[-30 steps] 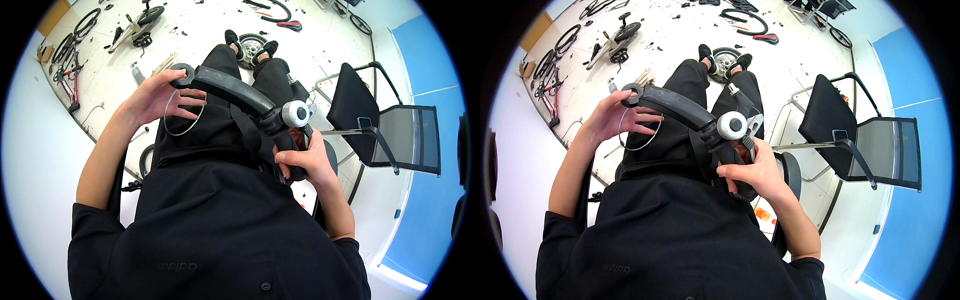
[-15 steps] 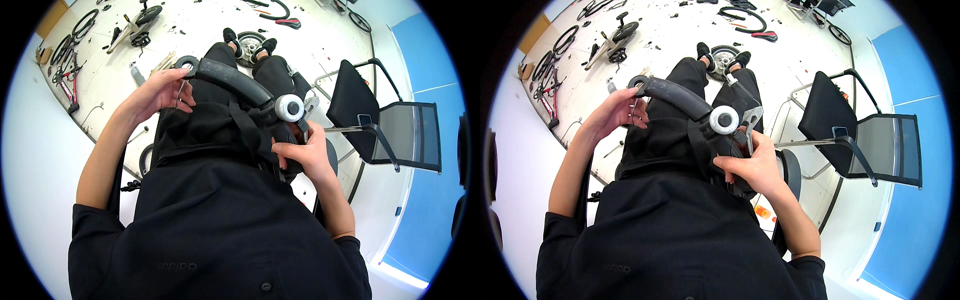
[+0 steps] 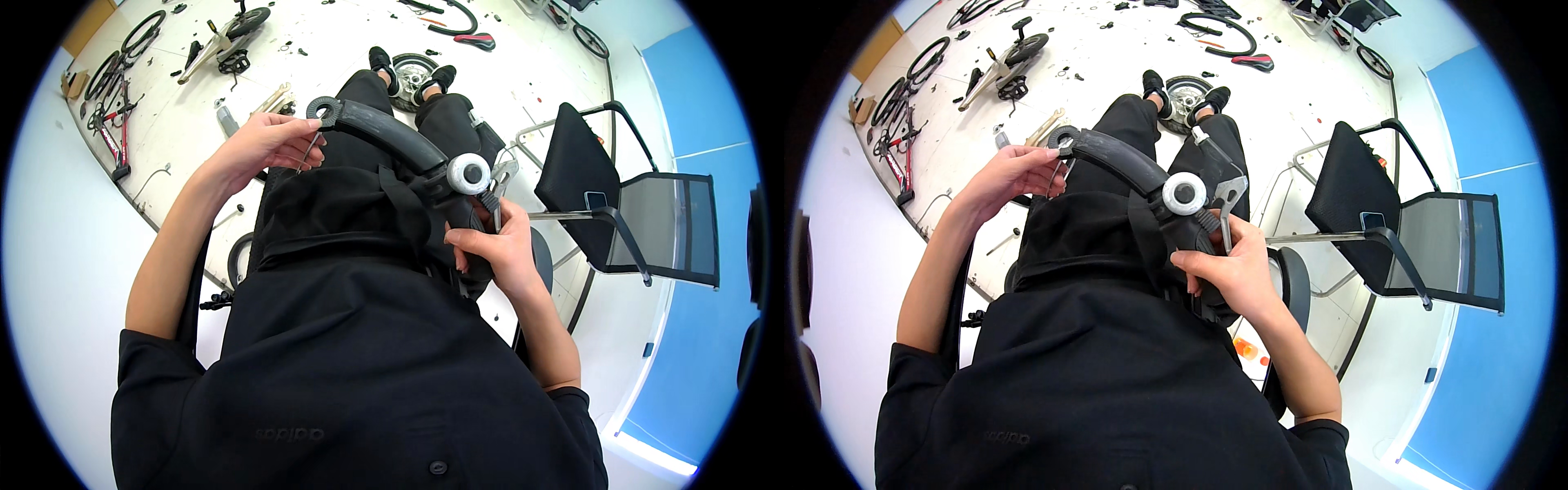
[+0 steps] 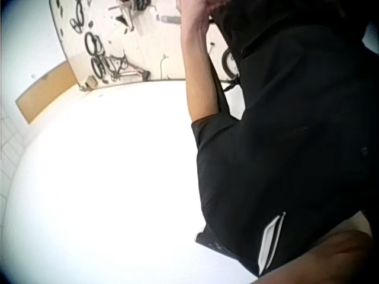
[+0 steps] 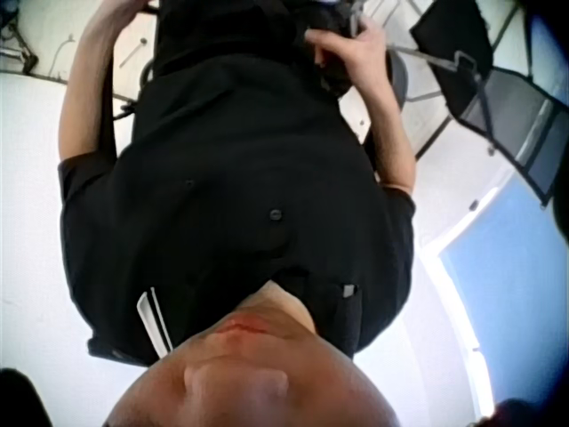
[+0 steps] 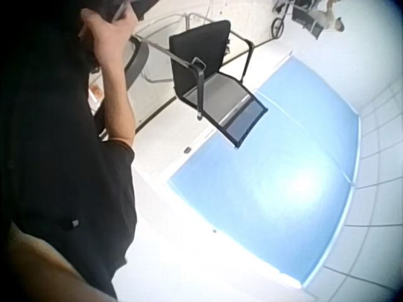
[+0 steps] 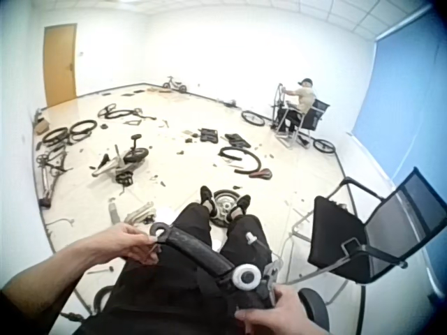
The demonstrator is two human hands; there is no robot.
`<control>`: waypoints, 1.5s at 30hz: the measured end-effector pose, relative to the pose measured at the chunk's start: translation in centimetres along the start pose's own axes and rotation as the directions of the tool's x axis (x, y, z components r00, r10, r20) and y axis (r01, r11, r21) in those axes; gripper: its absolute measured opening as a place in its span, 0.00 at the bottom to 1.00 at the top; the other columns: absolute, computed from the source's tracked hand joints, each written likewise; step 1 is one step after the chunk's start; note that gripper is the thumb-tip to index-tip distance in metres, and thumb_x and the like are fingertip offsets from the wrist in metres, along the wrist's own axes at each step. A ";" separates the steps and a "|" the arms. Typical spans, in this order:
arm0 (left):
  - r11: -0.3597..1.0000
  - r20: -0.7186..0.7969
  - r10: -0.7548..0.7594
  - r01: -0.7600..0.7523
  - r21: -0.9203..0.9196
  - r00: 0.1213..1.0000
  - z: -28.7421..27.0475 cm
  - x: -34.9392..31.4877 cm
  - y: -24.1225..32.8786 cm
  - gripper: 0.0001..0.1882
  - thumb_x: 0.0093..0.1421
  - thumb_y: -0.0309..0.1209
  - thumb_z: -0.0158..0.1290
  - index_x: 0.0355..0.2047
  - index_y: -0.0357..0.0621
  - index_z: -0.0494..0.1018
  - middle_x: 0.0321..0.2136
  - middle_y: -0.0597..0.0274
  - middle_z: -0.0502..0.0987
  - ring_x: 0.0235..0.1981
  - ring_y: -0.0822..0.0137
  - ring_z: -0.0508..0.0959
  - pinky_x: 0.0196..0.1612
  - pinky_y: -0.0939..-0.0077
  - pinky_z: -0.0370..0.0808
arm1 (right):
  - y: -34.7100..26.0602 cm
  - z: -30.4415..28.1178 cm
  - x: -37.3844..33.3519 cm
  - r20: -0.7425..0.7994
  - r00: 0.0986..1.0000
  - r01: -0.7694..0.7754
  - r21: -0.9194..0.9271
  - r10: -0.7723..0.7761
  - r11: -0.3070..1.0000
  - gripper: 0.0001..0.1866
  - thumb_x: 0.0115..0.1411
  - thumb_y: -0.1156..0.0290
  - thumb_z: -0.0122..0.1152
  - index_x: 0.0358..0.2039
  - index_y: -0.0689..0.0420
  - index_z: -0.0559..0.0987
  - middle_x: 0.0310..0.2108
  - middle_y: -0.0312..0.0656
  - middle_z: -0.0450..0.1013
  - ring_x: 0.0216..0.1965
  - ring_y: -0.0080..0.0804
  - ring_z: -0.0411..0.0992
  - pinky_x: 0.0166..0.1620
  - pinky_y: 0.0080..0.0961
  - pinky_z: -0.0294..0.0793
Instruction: The person holds a bicycle handlebar and repeatedly inserts and removes a cable end into a port on the handlebar. The person then picks up a bicycle bell and attaches it to the handlebar, continuing to adjust the cable.
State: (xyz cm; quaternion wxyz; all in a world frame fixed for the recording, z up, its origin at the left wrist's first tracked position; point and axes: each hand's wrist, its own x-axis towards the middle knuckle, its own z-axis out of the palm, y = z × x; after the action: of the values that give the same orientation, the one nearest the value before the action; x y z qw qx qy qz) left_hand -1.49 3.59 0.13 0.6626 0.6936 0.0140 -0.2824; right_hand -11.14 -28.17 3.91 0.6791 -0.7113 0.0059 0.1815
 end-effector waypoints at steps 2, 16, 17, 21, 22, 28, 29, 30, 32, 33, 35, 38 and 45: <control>0.999 0.002 0.014 -0.014 -0.031 1.000 -0.2 0.1 -0.2 0.19 0.61 0.41 0.53 0.36 0.34 0.75 0.26 0.57 0.78 0.30 0.69 0.80 0.38 0.76 0.79 | 0.0 0.1 0.0 0.005 1.000 -0.004 0.025 0.003 1.000 0.14 0.47 0.79 0.66 0.34 0.66 0.73 0.20 0.40 0.72 0.15 0.24 0.70 0.20 0.20 0.69; 0.994 -0.027 0.109 -0.110 -0.021 0.994 0.1 0.0 -0.5 0.15 0.61 0.38 0.55 0.33 0.35 0.76 0.24 0.61 0.77 0.25 0.72 0.78 0.32 0.79 0.77 | -0.1 0.0 0.0 0.001 1.000 -0.012 0.028 0.012 1.000 0.14 0.47 0.80 0.65 0.34 0.66 0.73 0.20 0.39 0.72 0.15 0.23 0.69 0.21 0.20 0.68; 0.994 -0.034 0.112 -0.112 0.000 0.993 0.1 0.1 -0.6 0.15 0.61 0.38 0.55 0.33 0.35 0.76 0.23 0.62 0.77 0.24 0.73 0.78 0.32 0.79 0.77 | -0.2 0.0 0.0 -0.003 1.000 -0.014 0.017 0.014 1.000 0.14 0.47 0.80 0.65 0.35 0.66 0.73 0.20 0.39 0.72 0.15 0.23 0.69 0.21 0.20 0.68; 0.990 -0.086 0.101 -0.091 0.109 0.991 0.5 0.1 -0.4 0.16 0.61 0.40 0.55 0.32 0.36 0.76 0.22 0.63 0.77 0.23 0.75 0.77 0.30 0.82 0.75 | 0.1 0.0 -0.1 -0.021 1.000 0.004 -0.025 -0.005 1.000 0.17 0.46 0.79 0.67 0.37 0.67 0.73 0.20 0.38 0.72 0.15 0.22 0.69 0.21 0.19 0.68; 0.992 -0.068 0.095 -0.089 0.087 0.993 0.4 0.1 -0.4 0.17 0.61 0.41 0.54 0.32 0.36 0.76 0.22 0.63 0.77 0.23 0.75 0.76 0.29 0.83 0.74 | 0.1 0.0 -0.2 -0.027 0.999 0.017 -0.045 -0.018 0.999 0.17 0.46 0.79 0.67 0.37 0.67 0.73 0.20 0.38 0.72 0.16 0.21 0.70 0.21 0.18 0.68; 0.995 -0.047 0.059 -0.055 0.080 0.997 0.1 0.1 -0.5 0.20 0.60 0.45 0.53 0.31 0.36 0.75 0.19 0.67 0.74 0.19 0.78 0.73 0.24 0.87 0.70 | 0.7 -0.6 -0.1 0.012 0.939 0.312 -0.456 -0.344 0.834 0.17 0.43 0.77 0.68 0.35 0.66 0.75 0.20 0.36 0.71 0.22 0.16 0.67 0.26 0.16 0.68; 0.995 -0.048 0.044 -0.040 0.088 0.998 0.3 0.0 -0.3 0.19 0.61 0.44 0.52 0.31 0.36 0.75 0.18 0.68 0.73 0.19 0.79 0.72 0.24 0.87 0.68 | 1.1 -0.9 0.0 0.061 0.892 0.405 -0.548 -0.448 0.732 0.17 0.43 0.76 0.69 0.34 0.65 0.75 0.20 0.36 0.71 0.23 0.15 0.67 0.27 0.16 0.67; 0.995 -0.049 0.030 -0.025 0.095 0.998 0.4 0.0 -0.3 0.19 0.61 0.43 0.51 0.31 0.36 0.74 0.18 0.68 0.72 0.19 0.80 0.71 0.24 0.87 0.67 | 0.9 -0.4 -0.1 0.013 0.904 0.369 -0.529 -0.427 0.764 0.17 0.40 0.75 0.69 0.32 0.64 0.75 0.20 0.36 0.71 0.23 0.14 0.65 0.28 0.17 0.67; 0.997 -0.050 0.010 -0.007 0.075 0.999 0.4 -0.1 -0.2 0.19 0.61 0.43 0.51 0.31 0.36 0.74 0.17 0.70 0.71 0.17 0.81 0.69 0.22 0.87 0.65 | 0.9 -0.4 -0.1 0.018 0.902 0.373 -0.538 -0.432 0.756 0.17 0.40 0.75 0.69 0.32 0.64 0.76 0.19 0.37 0.71 0.21 0.16 0.66 0.27 0.17 0.67; 0.998 -0.051 0.001 0.002 0.064 0.999 0.3 -0.1 -0.2 0.19 0.61 0.43 0.50 0.31 0.36 0.74 0.16 0.71 0.70 0.16 0.81 0.68 0.21 0.88 0.63 | 0.8 -0.4 -0.1 0.021 0.900 0.376 -0.543 -0.435 0.751 0.17 0.41 0.74 0.69 0.32 0.64 0.76 0.18 0.38 0.71 0.20 0.17 0.66 0.26 0.17 0.67; 0.999 -0.067 -0.007 0.011 0.053 0.998 0.2 0.1 -0.4 0.19 0.60 0.43 0.51 0.29 0.37 0.75 0.15 0.70 0.70 0.15 0.81 0.67 0.19 0.88 0.62 | 0.3 -0.6 -0.4 0.066 0.888 0.383 -0.654 -0.454 0.653 0.17 0.40 0.75 0.68 0.33 0.63 0.76 0.18 0.40 0.71 0.18 0.23 0.68 0.26 0.18 0.68; 0.999 -0.107 -0.011 0.016 0.049 0.994 0.2 0.2 -0.6 0.18 0.58 0.43 0.51 0.26 0.38 0.75 0.13 0.71 0.68 0.13 0.82 0.65 0.17 0.89 0.59 | 0.0 -0.6 -0.6 0.125 0.850 0.441 -0.700 -0.511 0.562 0.18 0.39 0.78 0.65 0.35 0.63 0.77 0.18 0.43 0.71 0.16 0.33 0.71 0.24 0.20 0.69; 0.997 -0.046 0.036 -0.039 -0.068 0.998 0.0 0.0 -0.8 0.17 0.62 0.43 0.47 0.24 0.42 0.70 0.13 0.74 0.64 0.13 0.82 0.61 0.17 0.86 0.55 | 0.2 -0.2 -0.7 0.218 0.680 0.570 -0.757 -0.700 0.318 0.21 0.36 0.82 0.60 0.37 0.64 0.77 0.23 0.45 0.74 0.22 0.40 0.74 0.25 0.26 0.72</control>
State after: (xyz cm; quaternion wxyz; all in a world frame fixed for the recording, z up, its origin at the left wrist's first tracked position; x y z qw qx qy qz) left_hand -1.83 3.69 -0.58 0.6909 0.6765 0.0255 -0.2538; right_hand -11.82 -28.52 3.94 0.3126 -0.8842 -0.3022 -0.1707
